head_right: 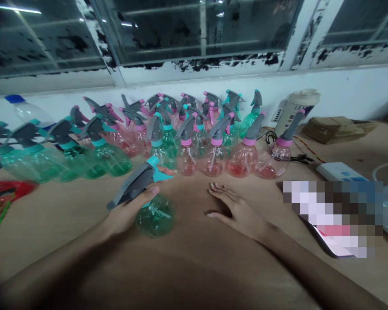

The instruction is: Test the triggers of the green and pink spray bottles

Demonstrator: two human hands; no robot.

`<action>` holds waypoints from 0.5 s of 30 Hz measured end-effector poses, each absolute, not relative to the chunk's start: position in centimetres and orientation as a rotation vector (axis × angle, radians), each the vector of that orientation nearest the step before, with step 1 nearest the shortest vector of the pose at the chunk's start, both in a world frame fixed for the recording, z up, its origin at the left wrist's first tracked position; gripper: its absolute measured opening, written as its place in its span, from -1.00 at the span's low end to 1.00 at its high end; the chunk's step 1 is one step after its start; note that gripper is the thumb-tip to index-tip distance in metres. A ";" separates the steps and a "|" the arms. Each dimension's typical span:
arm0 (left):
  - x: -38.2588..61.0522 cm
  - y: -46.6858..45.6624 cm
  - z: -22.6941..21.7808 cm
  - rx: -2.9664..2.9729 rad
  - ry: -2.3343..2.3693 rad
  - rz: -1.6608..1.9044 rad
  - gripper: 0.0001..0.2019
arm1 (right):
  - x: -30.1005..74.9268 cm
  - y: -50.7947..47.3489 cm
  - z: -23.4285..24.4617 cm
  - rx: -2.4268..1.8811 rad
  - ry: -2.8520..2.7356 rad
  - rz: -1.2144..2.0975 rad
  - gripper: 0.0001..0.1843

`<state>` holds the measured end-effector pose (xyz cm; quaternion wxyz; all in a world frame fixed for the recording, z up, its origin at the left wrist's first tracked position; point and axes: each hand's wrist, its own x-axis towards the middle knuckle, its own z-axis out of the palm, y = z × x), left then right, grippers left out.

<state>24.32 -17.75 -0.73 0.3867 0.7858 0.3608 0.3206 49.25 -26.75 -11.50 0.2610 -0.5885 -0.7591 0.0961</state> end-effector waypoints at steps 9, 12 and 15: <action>24.1 -17.9 -0.9 2.037 0.996 0.792 -0.87 | 49.1 -26.8 -11.4 -1.582 -2.029 0.266 -0.35; 24.1 -17.9 -0.9 2.034 0.978 0.789 -0.86 | 49.0 -26.8 -11.3 -1.580 -2.026 0.266 -0.35; 24.2 -18.0 -1.0 2.042 0.958 0.768 -0.85 | 49.0 -26.8 -11.2 -1.584 -2.018 0.261 -0.35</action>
